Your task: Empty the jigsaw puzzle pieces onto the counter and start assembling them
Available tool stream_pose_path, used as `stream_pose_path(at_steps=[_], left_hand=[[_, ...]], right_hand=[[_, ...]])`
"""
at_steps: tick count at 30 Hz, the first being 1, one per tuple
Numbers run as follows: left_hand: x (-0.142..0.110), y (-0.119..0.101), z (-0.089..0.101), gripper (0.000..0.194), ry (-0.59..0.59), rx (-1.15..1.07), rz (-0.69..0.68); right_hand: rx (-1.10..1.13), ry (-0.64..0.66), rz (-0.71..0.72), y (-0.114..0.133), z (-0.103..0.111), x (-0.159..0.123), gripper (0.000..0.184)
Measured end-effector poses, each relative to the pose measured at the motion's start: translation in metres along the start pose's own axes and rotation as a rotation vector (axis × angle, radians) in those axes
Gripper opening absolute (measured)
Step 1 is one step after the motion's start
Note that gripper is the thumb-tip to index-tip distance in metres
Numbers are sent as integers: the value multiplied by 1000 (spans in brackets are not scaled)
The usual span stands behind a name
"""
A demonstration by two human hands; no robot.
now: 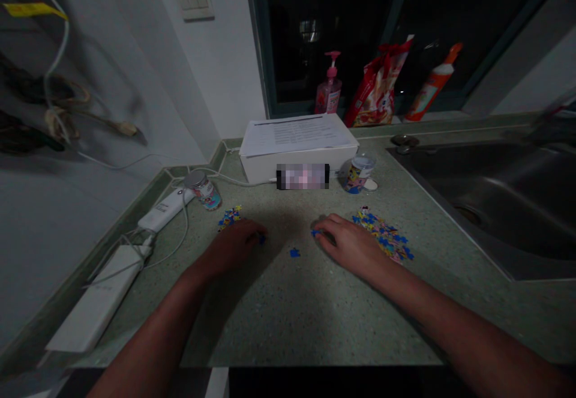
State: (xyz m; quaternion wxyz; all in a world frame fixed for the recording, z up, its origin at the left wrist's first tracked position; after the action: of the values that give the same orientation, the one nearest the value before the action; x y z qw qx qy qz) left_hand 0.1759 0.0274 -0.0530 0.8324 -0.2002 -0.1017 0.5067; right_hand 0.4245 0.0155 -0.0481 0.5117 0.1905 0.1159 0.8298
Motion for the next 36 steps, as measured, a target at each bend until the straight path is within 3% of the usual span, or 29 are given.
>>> stream_pose_path(at_steps=[5, 9, 23, 36], left_hand=[[-1, 6, 4, 24, 3, 22, 37], [-3, 4, 0, 21, 55, 66, 25], [-1, -2, -2, 15, 68, 114, 97], [-1, -6, -3, 21, 37, 80, 65]], right_hand=[[4, 10, -8, 0, 0, 0, 17], [7, 23, -11, 0, 0, 0, 16], [6, 49, -18, -1, -3, 1, 17], [16, 43, -3, 0, -3, 0, 18]])
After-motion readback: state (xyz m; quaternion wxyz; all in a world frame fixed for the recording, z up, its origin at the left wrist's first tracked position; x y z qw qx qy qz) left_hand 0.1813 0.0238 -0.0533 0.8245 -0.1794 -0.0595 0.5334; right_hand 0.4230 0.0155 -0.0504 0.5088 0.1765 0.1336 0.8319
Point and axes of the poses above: each hand's wrist, its own x-axis towards the middle knuckle, its own z-axis out of the back of the hand, y = z × x, the point moved 8 cm from there along x, towards the middle knuckle, and after that the axes turned 2 degrees about -z, right-handed, at the moved point
